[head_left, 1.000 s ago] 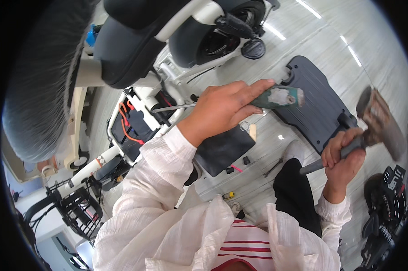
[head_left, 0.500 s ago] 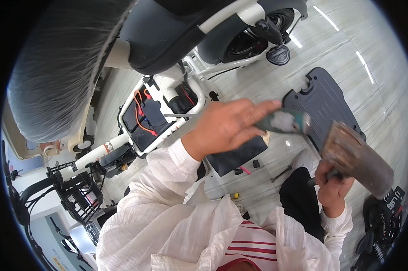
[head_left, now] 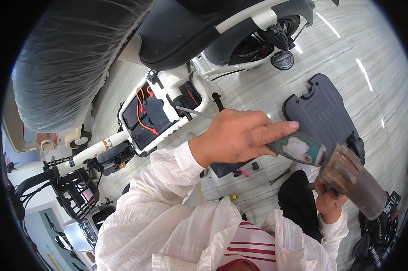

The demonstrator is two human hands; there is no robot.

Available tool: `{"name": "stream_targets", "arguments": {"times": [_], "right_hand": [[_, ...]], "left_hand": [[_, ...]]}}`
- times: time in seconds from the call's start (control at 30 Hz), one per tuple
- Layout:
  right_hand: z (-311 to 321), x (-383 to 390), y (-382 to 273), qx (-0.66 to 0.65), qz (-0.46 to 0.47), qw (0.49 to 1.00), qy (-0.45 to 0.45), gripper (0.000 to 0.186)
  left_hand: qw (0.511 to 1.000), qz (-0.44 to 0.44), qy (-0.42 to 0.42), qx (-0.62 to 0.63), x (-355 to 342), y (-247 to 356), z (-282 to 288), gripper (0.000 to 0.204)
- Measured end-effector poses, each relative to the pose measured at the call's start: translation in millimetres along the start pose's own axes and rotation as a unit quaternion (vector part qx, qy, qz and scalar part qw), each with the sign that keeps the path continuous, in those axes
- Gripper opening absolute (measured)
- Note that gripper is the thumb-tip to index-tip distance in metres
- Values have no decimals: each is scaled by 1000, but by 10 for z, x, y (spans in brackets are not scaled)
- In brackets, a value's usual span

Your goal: The person uses a hammer and a chisel to repeatedly strike a black plastic cover of an electric scooter. The person holds the cover with one hand and strikes it with the other, attempting to pry or adjust the part.

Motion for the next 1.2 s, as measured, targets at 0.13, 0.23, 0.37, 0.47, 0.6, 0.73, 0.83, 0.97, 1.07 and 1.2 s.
{"name": "stream_targets", "arguments": {"times": [0.13,0.23,0.37,0.47,0.6,0.73,0.83,0.97,1.07,1.2], "right_hand": [[-70,-233,-183,-75,-10,997,5,79],[-66,-214,-171,-90,1,996,14,79],[-64,-166,-149,-101,-4,994,35,80],[-41,-42,-61,-100,3,993,62,81],[-41,-49,-68,-116,19,991,69,81],[-23,-98,-79,-108,31,992,58,80],[-35,-207,-189,-44,20,999,4,74],[40,-148,-200,33,11,992,-121,45],[189,43,-144,77,-25,983,-162,30],[446,-80,-305,69,-20,964,-255,23]], "left_hand": [[999,-11,39,-3,-46,63,-19,83],[999,-17,35,-14,-64,87,3,83],[999,-21,31,-20,-80,92,41,85],[999,-38,5,-13,-65,61,69,73],[999,-40,12,5,-25,30,52,76],[999,-41,8,4,-19,11,62,77],[999,-40,7,2,-21,-5,74,74],[997,-39,58,10,-9,10,93,82],[996,-32,83,-3,21,17,144,81],[997,-16,81,-5,105,13,169,77]]}}
Point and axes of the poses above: each hand's wrist, its own x-axis away from the middle knuckle, its own z-axis out of the back of the hand, y = z × x, the point moved 2 cm from there along -x, towards the middle knuckle, and after that the axes turned 13 degrees about z, right-handed, at the moved point
